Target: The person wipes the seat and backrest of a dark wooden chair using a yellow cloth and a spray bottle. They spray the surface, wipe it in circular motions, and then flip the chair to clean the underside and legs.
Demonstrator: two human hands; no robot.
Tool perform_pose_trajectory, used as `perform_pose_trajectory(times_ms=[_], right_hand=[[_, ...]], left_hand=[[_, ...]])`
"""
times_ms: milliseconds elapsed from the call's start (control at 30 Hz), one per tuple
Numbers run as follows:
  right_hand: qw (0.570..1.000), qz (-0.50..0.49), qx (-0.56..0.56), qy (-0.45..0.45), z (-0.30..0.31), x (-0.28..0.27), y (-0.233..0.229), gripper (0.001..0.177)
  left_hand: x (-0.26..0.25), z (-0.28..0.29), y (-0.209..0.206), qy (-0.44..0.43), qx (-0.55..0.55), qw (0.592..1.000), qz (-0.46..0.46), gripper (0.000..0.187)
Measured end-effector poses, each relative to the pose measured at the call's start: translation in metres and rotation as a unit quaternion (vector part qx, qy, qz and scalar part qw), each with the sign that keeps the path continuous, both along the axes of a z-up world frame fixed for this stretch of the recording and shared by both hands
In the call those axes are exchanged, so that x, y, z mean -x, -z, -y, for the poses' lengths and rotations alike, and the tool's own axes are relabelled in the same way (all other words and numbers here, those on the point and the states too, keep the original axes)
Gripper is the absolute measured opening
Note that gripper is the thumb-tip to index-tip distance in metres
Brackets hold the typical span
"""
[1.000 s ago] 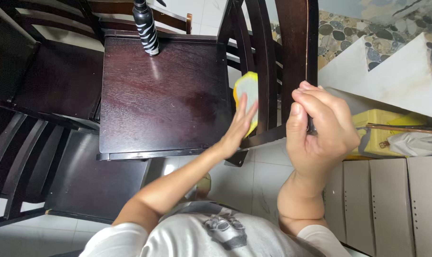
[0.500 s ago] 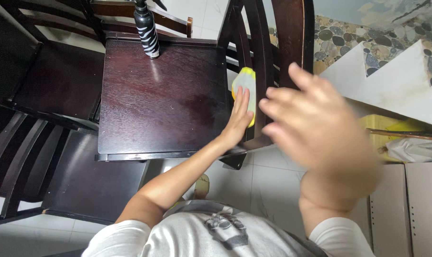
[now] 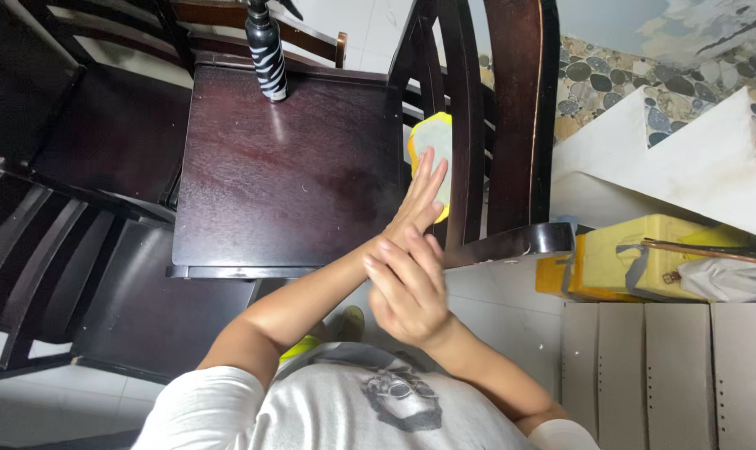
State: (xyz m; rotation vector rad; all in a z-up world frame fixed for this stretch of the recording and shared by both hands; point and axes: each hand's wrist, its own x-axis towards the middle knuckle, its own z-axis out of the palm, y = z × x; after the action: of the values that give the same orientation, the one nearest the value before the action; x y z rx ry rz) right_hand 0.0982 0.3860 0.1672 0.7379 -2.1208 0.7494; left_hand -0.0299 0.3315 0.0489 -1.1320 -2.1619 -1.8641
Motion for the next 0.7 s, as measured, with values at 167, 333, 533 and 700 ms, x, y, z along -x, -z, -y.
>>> perform_pose_trajectory(times_ms=[167, 333, 533, 700], right_hand=[[0.964, 0.151, -0.050, 0.212, 0.019, 0.056, -0.002, 0.057], [0.934, 0.168, -0.040, 0.314, 0.027, 0.073, -0.015, 0.059], [0.891, 0.174, -0.040, 0.418, 0.032, 0.091, -0.023, 0.057], [0.883, 0.131, -0.086, 0.442, 0.023, 0.112, 0.003, 0.050]], left_hand=[[0.037, -0.008, -0.019, 0.046, -0.068, 0.996, 0.024, 0.070], [0.026, -0.004, 0.006, 0.155, -0.078, 0.980, 0.098, 0.072], [0.008, 0.001, 0.026, 0.105, -0.146, 0.979, 0.093, 0.074], [0.055, -0.026, 0.031, 0.027, -0.144, 0.989, 0.030, 0.075]])
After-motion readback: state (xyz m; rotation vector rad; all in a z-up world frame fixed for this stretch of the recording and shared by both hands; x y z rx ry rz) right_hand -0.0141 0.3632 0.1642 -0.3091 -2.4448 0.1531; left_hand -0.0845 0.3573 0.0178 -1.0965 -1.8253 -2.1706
